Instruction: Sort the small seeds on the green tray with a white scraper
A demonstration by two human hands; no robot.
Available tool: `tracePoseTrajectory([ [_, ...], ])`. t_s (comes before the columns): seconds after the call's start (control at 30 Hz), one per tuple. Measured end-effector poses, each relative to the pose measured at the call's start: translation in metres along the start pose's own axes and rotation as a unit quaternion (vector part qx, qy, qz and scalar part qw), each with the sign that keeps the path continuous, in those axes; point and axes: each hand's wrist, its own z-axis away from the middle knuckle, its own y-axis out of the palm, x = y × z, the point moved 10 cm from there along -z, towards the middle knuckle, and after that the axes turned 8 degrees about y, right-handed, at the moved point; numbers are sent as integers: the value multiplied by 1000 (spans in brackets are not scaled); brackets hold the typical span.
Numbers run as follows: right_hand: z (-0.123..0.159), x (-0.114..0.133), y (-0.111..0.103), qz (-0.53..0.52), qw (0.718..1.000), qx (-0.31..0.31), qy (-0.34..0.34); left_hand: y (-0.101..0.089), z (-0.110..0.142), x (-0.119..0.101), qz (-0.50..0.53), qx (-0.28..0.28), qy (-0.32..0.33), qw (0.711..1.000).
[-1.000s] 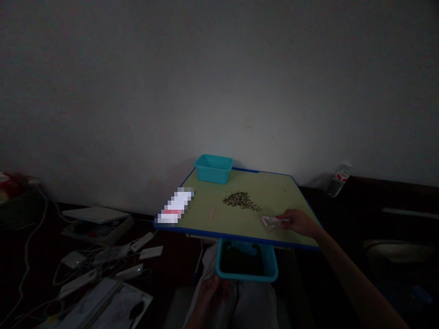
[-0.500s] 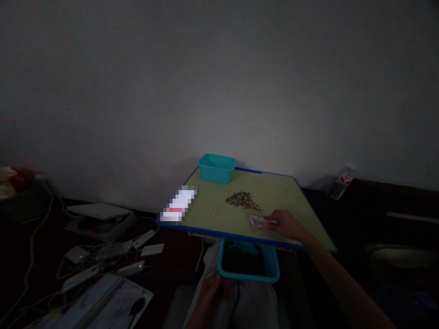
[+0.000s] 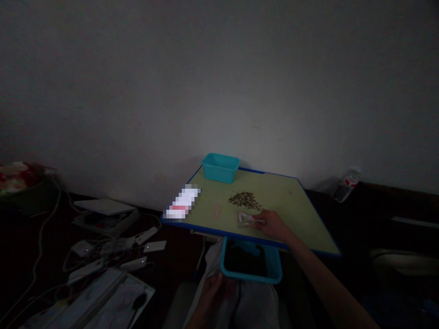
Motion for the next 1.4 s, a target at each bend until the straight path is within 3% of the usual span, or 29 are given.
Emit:
tracePoseTrajectory([
  [0.47,-29,53,17,38,999,3,12,5,2,-10,-22,7,24,999],
  [0.67,-41,59,19,34,999,1,5,3,1,-5,5,8,13,1000],
  [1.2,-43,55,1,24,999,-31,3,-6,-4,5,-3,14,26,1000],
  [1.4,-47,61,-3,20,999,-44,-23,0,-3,-4,-7,13,31,999],
])
